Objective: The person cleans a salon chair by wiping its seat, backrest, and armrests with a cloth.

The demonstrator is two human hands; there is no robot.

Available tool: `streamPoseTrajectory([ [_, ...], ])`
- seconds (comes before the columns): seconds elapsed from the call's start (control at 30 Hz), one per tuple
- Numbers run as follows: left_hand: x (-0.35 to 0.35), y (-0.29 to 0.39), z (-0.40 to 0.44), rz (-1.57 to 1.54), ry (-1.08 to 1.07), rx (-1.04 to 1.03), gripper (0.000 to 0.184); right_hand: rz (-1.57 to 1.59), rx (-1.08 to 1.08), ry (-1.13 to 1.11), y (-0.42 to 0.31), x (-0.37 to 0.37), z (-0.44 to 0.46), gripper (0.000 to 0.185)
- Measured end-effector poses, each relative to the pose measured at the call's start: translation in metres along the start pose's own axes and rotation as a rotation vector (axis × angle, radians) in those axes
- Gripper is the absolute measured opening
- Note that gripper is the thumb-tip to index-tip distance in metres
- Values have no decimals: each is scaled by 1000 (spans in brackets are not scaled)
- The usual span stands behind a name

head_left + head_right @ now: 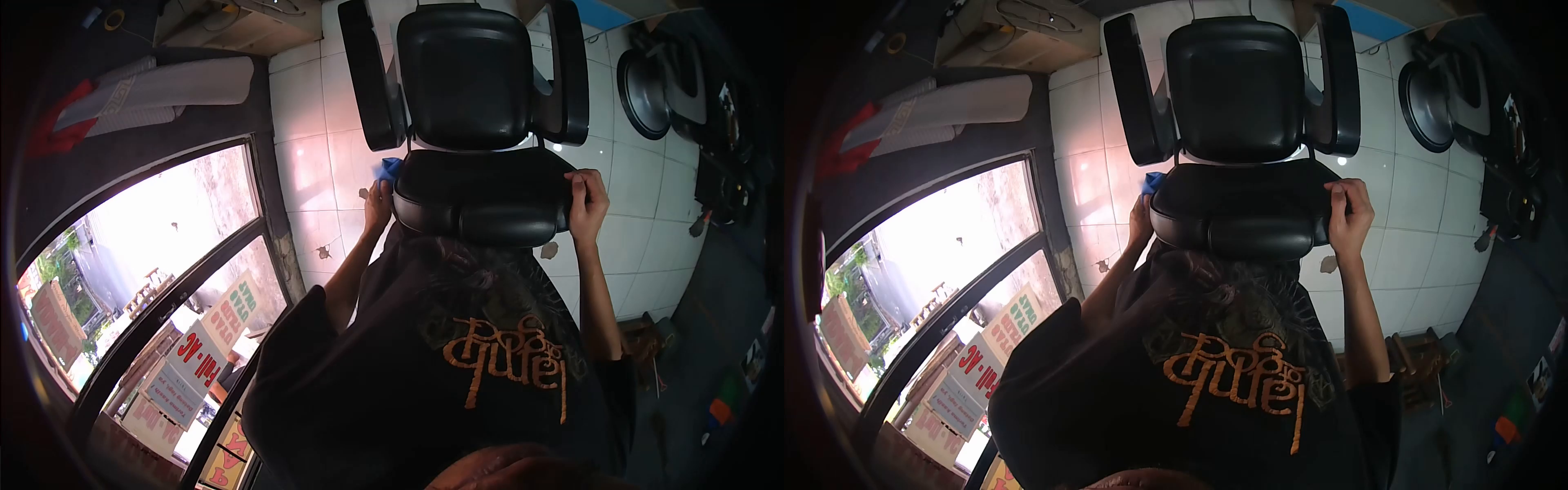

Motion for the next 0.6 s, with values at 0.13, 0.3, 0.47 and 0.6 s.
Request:
streamPoseTrajectory([
  [0.13,13,20,-52,-806,445,402,68,-25,-3,-8,4,1,0,20],
  [0.3,9,75,-31,-1234,189,383,65,-23,23,-30,8,-1,1,21],
  [0.47,-7,88,6,-1082,-95,448,74,-38,1,-60,8,-2,2,21],
  [0.6,-39,46,31,-1066,-139,498,83,-84,-49,-80,7,-3,2,22],
])
Point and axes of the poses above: each hand's wrist, its own z-axis towards the middle knuckle, its own x-axis out of the back of the hand, y = z × x, the point moved 5 cm from there along z, towards the middle knuckle, and after that the axes turned 14 degrees about -x, right-handed, at the moved point
